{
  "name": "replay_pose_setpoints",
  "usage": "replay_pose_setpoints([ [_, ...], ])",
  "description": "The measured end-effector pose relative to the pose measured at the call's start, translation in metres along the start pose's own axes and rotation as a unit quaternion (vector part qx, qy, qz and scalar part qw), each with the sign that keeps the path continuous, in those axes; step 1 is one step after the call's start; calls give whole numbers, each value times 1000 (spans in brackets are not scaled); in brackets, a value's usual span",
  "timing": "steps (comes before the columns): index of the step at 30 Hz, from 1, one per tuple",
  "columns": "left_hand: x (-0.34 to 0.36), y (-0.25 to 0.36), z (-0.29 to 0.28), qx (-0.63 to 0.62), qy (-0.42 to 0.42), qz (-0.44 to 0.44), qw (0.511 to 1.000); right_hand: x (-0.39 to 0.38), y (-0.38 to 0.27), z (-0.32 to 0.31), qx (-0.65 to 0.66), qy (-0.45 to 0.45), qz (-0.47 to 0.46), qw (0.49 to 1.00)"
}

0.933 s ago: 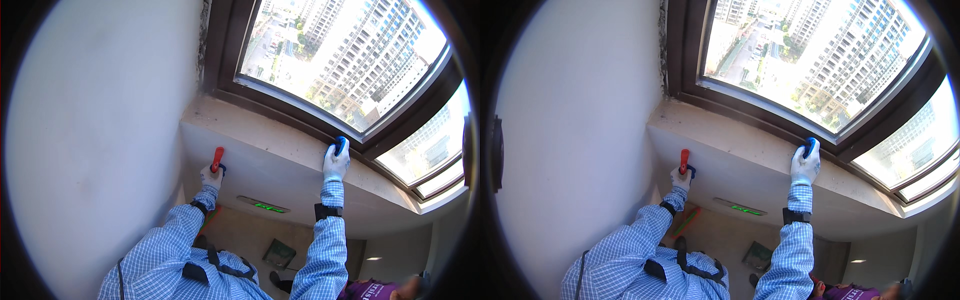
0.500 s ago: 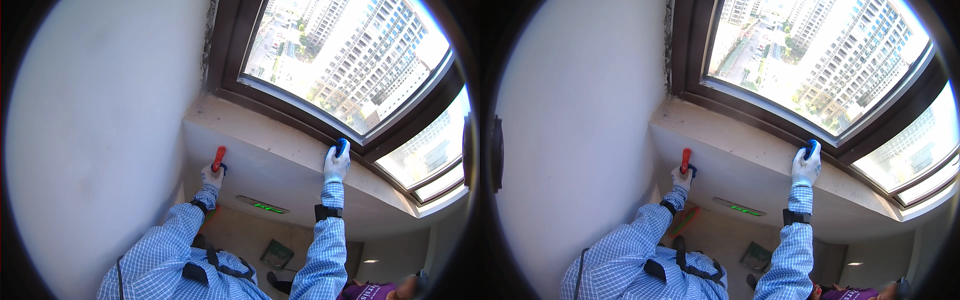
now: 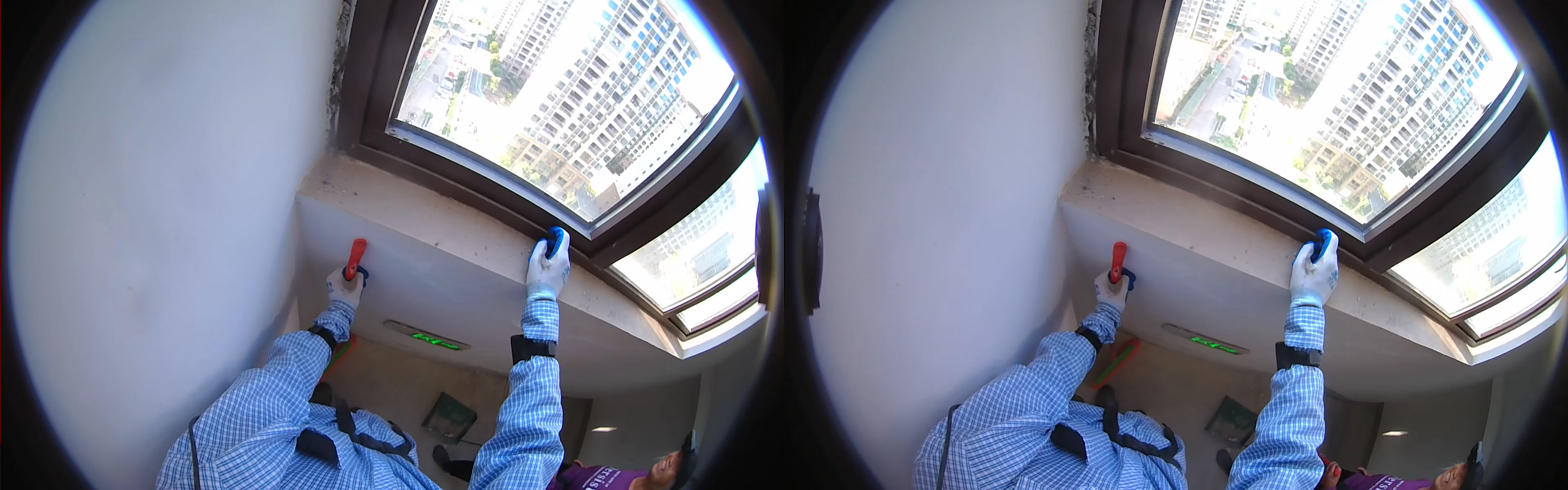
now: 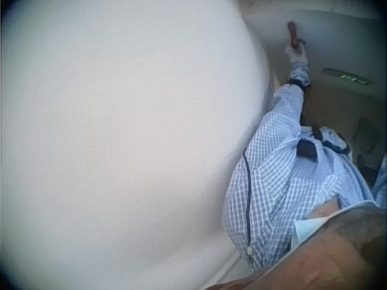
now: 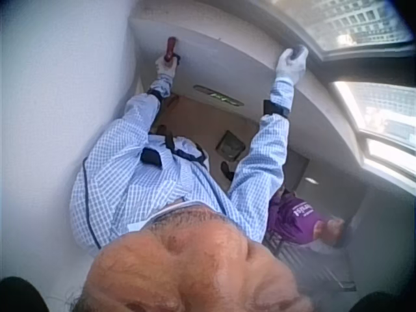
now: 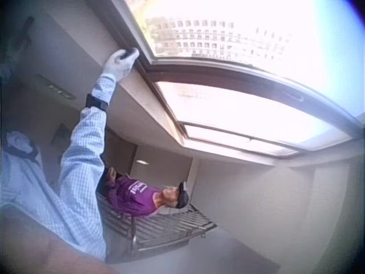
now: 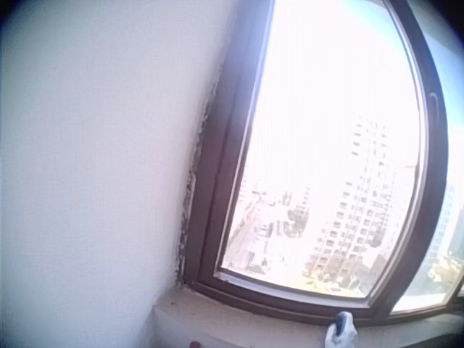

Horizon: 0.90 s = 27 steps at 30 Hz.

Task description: Cleaning a window and ledge in a stairwell using a squeegee and spray bottle.

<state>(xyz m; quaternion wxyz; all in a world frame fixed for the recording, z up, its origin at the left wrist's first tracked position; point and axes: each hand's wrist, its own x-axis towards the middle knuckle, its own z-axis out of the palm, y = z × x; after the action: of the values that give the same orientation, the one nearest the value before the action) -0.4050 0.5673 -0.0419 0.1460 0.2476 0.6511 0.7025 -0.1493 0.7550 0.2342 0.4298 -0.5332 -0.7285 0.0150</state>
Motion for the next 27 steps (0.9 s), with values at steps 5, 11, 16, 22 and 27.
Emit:
replay_pose_setpoints([
  [5, 5, -3, 1, 28, 20, 44, 998, 2, 0, -1, 24, 11, -26, 999],
  [11, -3, -1, -1, -24, -3, -42, 999, -2, -1, -3, 4, -1, 2, 1000],
  [16, 2, -11, -1, -8, 1, 22, 1000, 0, -3, -4, 17, -9, 11, 1000],
  [22, 2, -10, 0, -4, -1, -5, 1000, 0, 2, 1, 12, 10, -6, 1000],
  [27, 2, -7, -1, -9, -2, -1, 1000, 1, 0, -3, 20, 4, 5, 1000],
])
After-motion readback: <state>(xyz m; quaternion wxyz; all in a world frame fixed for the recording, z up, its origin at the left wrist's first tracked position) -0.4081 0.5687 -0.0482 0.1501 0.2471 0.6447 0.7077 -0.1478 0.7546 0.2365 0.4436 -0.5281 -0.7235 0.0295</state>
